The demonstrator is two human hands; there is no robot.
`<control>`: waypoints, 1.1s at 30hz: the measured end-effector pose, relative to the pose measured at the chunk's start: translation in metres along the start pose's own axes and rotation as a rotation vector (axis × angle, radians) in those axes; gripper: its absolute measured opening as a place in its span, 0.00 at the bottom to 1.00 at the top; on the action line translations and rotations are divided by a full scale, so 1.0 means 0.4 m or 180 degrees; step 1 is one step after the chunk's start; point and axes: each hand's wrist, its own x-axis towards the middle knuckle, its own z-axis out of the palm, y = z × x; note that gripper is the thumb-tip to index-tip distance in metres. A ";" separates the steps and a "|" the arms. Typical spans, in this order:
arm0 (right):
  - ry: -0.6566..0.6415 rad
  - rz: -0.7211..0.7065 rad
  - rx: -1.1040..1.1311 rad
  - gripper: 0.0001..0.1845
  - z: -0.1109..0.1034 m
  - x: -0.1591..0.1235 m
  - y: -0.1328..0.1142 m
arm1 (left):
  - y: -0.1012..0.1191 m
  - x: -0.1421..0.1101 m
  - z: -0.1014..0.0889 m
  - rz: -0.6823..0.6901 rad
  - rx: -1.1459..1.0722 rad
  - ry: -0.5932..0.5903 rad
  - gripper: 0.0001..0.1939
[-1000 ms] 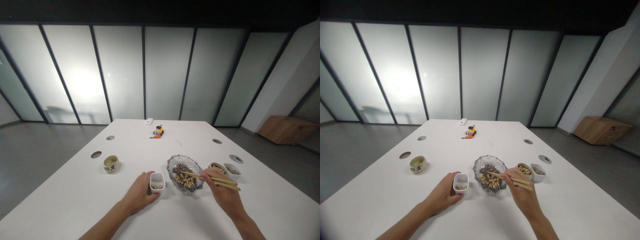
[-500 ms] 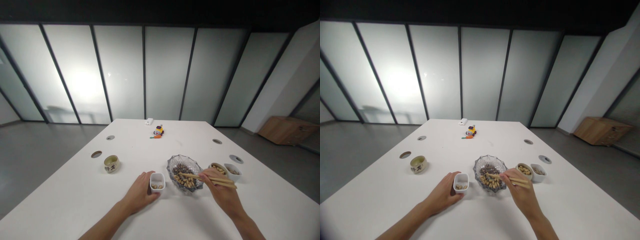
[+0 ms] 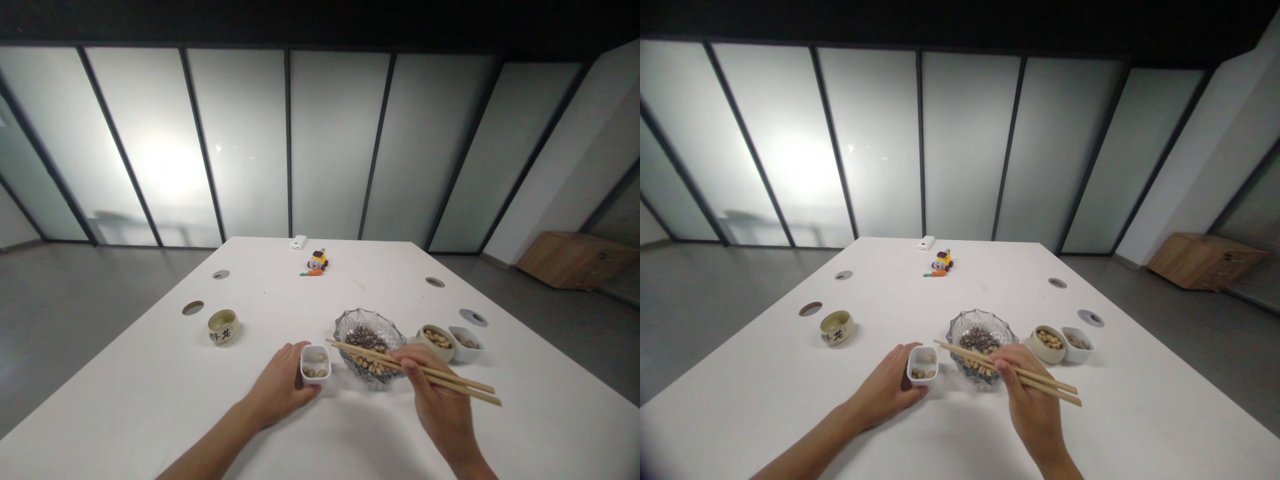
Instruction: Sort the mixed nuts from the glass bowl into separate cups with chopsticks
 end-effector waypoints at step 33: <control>0.0092 0.1544 0.0677 0.28 0.002 0.032 0.068 | -0.015 0.004 0.005 0.0072 -0.0053 0.0030 0.31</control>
